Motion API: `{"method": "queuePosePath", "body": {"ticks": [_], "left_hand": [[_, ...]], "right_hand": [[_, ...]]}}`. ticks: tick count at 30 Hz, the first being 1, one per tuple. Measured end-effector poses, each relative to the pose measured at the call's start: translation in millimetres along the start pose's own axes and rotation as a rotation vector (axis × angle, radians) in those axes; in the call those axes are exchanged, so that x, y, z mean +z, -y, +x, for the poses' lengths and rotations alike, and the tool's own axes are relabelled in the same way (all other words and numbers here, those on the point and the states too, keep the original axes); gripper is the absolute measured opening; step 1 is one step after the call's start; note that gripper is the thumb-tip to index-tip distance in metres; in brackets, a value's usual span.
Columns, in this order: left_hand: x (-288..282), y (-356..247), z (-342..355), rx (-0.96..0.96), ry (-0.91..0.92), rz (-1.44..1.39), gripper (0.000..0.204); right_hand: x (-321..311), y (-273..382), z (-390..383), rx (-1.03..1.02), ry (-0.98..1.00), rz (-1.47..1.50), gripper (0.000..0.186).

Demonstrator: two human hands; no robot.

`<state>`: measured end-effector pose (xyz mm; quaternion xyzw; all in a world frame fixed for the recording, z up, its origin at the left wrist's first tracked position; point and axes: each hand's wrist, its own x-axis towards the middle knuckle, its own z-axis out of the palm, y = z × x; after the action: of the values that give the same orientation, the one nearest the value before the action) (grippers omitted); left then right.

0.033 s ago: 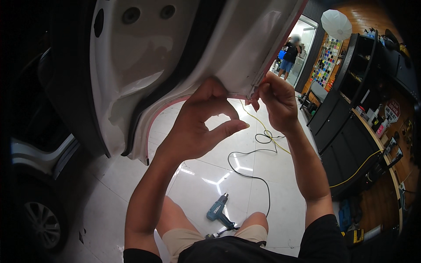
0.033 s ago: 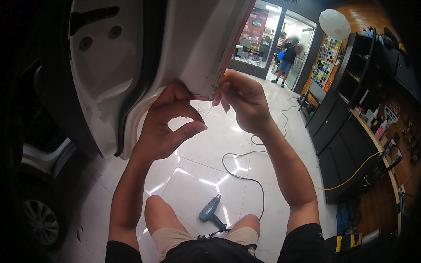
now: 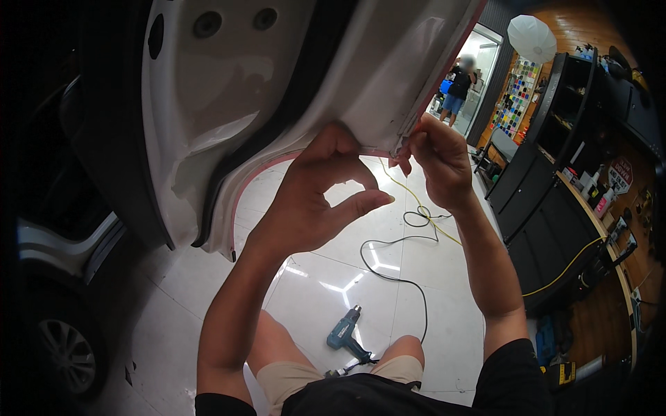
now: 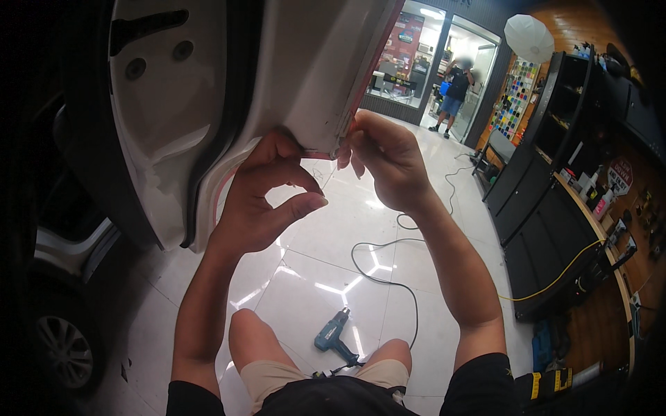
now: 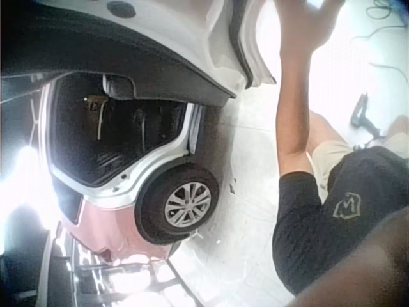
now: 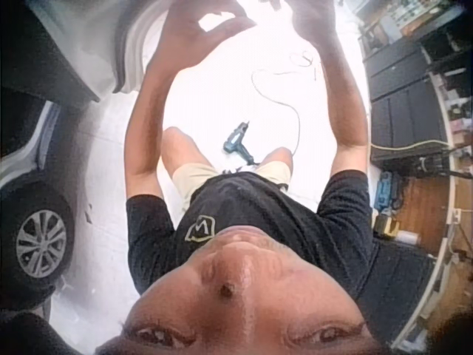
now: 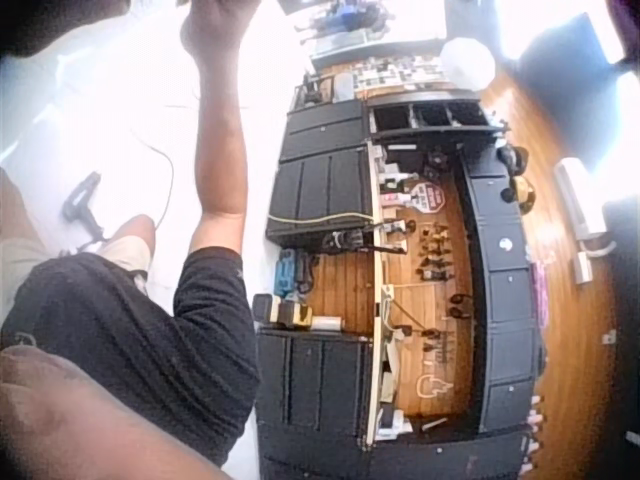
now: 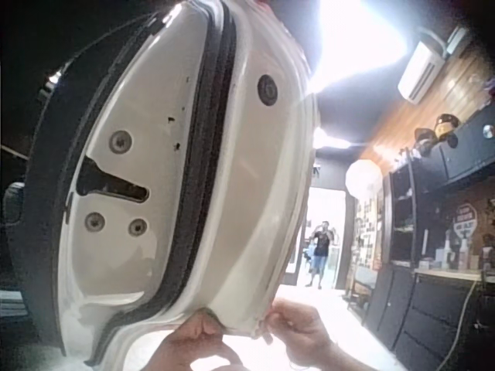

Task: The person applies a pink vinyl wrap to the exterior and interior edges of a car door. They smooth the material by hand, use a heat gun to warm the edges for better adhesion, and tuck the wrap into the door's crevices.

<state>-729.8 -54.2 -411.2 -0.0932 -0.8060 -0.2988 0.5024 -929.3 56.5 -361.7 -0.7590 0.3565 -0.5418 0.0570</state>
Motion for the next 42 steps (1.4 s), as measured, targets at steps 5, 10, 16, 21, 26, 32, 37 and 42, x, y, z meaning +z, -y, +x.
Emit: {"method": "queuePosePath", "body": {"ticks": [5,10,16,21,26,32,37,42], "left_hand": [[-2,2,0,0.028,-0.001,0.012,0.017],[4,6,1,0.08,-0.04,0.001,0.018],[2,2,0,0.061,-0.016,0.043,0.009],[2,1,0,0.069,-0.023,0.038,0.009],[2,0,2,0.073,-0.013,0.09,0.008],[-2,-1,3,0.051,-0.014,0.107,0.008],[1,-4,5,0.021,-0.014,0.097,0.008],[7,0,9,0.07,-0.032,0.06,0.01]], "right_hand": [[-6,17,1,0.069,0.039,-0.205,0.022],[-9,42,4,-0.131,-0.035,-0.63,0.027],[29,64,18,-0.212,-0.251,-1.174,0.032],[38,66,16,-0.148,-0.296,-1.367,0.027],[21,56,22,-0.441,-0.212,-1.352,0.022],[7,43,29,-0.611,-0.167,-1.179,0.022],[6,31,24,-0.567,-0.233,-1.051,0.027],[8,18,11,-0.333,-0.42,-0.724,0.033]]}}
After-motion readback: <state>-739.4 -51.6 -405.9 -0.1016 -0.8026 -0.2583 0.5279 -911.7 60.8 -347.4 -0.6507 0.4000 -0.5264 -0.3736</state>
